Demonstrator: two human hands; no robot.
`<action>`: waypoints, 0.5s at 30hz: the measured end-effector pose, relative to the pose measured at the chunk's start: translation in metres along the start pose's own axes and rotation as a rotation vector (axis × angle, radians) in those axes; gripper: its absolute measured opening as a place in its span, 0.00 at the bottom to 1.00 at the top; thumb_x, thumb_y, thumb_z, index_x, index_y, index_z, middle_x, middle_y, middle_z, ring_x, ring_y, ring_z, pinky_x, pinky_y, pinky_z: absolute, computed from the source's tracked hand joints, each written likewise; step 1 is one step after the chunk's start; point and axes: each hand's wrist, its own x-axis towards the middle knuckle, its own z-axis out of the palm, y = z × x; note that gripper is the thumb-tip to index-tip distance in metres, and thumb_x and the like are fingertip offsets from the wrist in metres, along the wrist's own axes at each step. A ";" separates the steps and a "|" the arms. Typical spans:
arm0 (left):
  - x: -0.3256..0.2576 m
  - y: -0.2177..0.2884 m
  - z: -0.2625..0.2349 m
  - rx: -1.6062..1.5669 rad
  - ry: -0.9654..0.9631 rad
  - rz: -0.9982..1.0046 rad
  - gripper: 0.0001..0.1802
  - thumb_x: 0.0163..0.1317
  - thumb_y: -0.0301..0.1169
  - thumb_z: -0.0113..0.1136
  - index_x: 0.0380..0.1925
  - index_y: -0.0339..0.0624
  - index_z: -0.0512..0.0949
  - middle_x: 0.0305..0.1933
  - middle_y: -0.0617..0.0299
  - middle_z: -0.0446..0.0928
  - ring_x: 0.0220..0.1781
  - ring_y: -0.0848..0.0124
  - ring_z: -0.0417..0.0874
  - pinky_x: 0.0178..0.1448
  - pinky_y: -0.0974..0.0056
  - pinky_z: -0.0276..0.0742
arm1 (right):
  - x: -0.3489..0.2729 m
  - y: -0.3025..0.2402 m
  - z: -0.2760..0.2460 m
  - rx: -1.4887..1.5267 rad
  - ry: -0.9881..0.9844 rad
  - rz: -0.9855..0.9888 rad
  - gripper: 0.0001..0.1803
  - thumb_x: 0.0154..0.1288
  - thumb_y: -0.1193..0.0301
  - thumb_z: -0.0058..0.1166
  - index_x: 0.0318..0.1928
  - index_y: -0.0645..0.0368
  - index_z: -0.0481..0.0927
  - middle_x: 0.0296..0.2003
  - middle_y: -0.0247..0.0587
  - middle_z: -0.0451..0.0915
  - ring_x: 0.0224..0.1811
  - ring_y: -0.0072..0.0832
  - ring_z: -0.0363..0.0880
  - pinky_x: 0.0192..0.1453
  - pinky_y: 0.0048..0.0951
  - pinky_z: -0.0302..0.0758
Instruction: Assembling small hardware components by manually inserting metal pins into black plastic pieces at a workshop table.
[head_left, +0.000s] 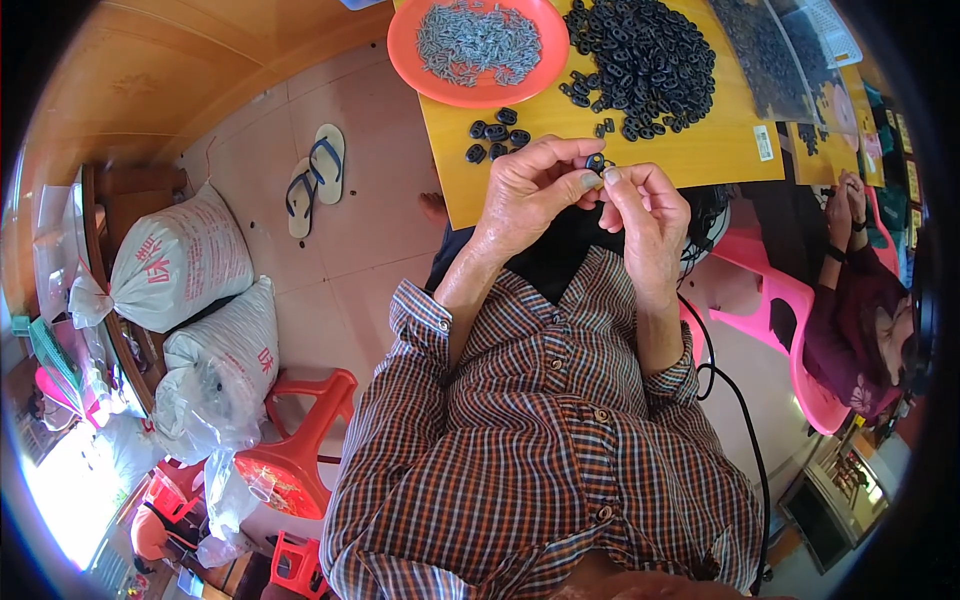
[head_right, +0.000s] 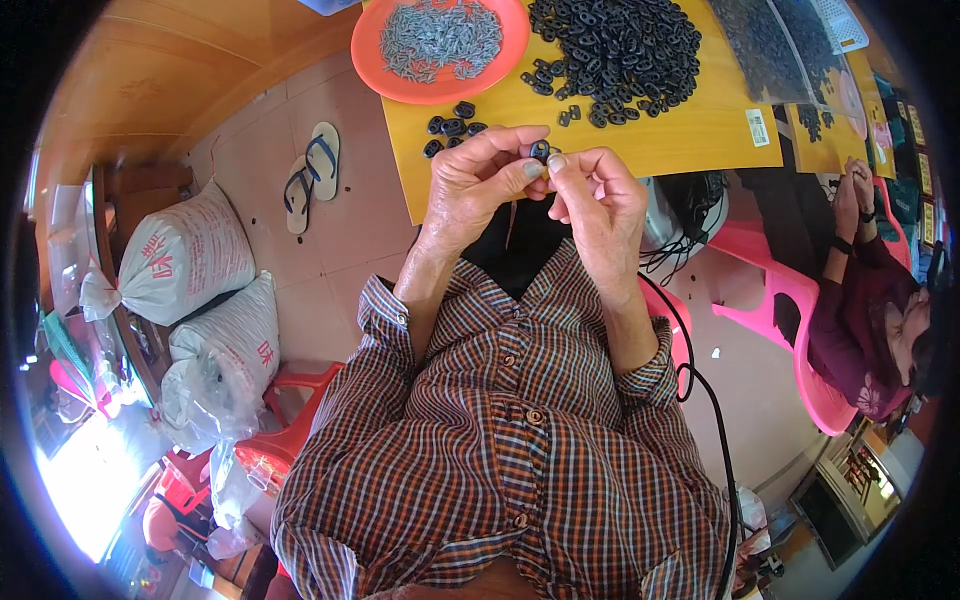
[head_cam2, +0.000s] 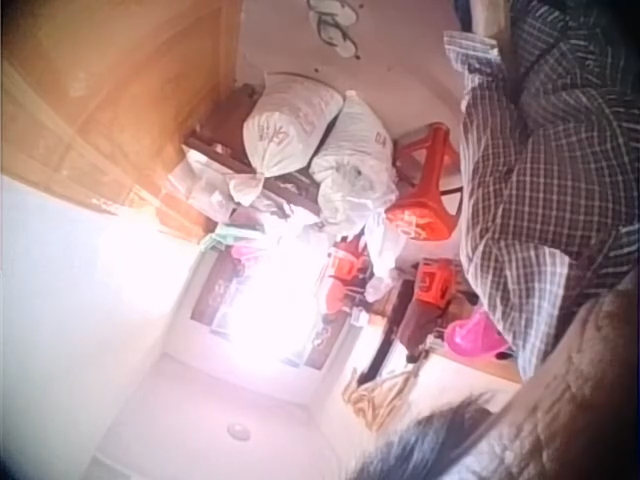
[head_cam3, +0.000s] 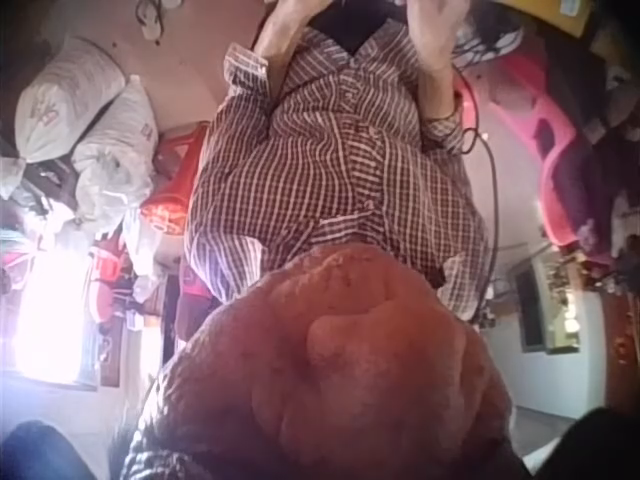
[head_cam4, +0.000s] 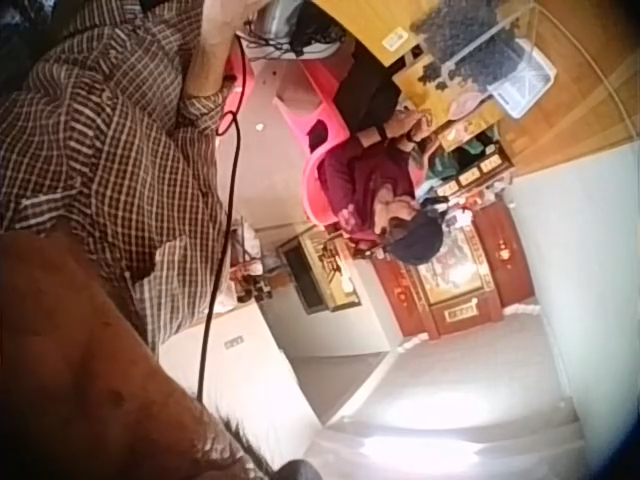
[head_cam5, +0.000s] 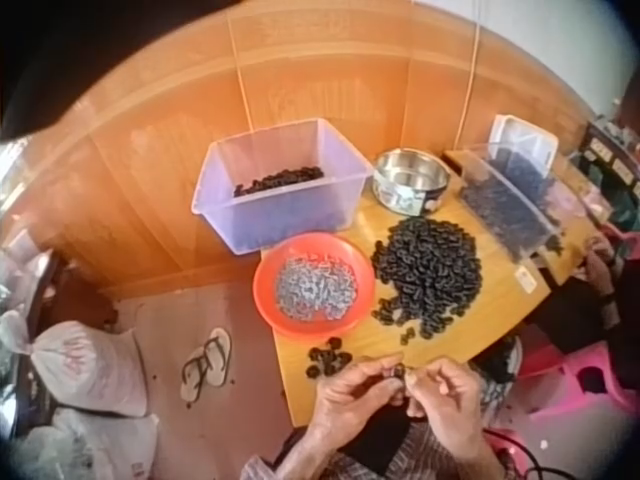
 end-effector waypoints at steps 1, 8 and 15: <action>0.000 0.000 0.000 0.001 -0.005 0.006 0.17 0.60 0.17 0.58 0.50 0.35 0.78 0.38 0.62 0.77 0.36 0.73 0.82 0.43 0.69 0.84 | 0.000 0.000 0.000 0.000 0.000 0.001 0.08 0.67 0.70 0.54 0.32 0.62 0.76 0.22 0.29 0.75 0.20 0.12 0.68 0.24 0.14 0.63; 0.000 -0.001 -0.003 0.014 -0.033 0.030 0.16 0.60 0.16 0.58 0.50 0.34 0.78 0.37 0.62 0.76 0.36 0.74 0.82 0.43 0.70 0.84 | -0.001 -0.003 0.003 -0.008 0.006 0.014 0.09 0.66 0.70 0.54 0.31 0.62 0.76 0.22 0.29 0.74 0.20 0.12 0.68 0.25 0.14 0.63; 0.001 0.000 -0.006 0.021 -0.051 0.032 0.16 0.60 0.17 0.59 0.49 0.34 0.78 0.37 0.62 0.76 0.35 0.74 0.82 0.42 0.70 0.84 | -0.001 -0.001 0.001 0.008 -0.011 0.010 0.09 0.66 0.70 0.55 0.31 0.63 0.76 0.23 0.30 0.75 0.21 0.12 0.68 0.25 0.15 0.63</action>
